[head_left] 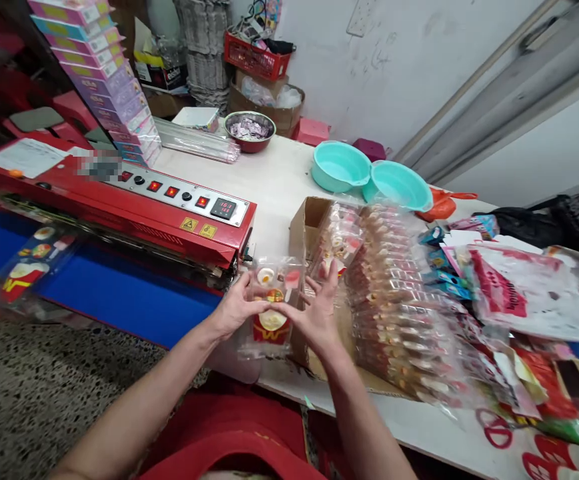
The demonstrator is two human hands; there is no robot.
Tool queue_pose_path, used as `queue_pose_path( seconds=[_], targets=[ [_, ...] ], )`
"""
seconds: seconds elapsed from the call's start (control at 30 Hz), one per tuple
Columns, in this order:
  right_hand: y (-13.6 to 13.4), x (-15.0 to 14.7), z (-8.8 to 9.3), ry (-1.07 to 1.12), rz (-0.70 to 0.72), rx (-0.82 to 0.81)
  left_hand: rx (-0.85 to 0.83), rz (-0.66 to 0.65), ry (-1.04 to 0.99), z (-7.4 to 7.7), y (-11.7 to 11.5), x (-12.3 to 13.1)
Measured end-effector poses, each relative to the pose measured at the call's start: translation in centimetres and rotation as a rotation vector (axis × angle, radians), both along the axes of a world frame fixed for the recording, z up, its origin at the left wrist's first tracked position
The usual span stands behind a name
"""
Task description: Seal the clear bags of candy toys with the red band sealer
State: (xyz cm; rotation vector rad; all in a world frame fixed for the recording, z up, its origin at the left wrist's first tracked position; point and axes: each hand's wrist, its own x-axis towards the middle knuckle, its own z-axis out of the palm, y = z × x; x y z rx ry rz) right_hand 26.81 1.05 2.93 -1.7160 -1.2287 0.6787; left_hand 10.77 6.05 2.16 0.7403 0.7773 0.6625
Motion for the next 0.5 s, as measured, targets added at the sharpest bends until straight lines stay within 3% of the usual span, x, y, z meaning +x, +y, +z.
queue_pose_path(
  seconds=[0.1,0.2,0.5],
  targets=[
    [2.4,2.1,0.4,0.296,0.242,-0.104,-0.075,-0.075,0.014,-0.7,-1.2,-2.9],
    [4.1,2.4,0.2,0.441,0.466,-0.250,-0.152,-0.089,0.022,-1.2,-2.1,-4.8],
    [4.5,-2.6,-3.1,0.581,0.315,-0.405,-0.317,0.369,0.250,-2.9,1.3,-5.6]
  ],
)
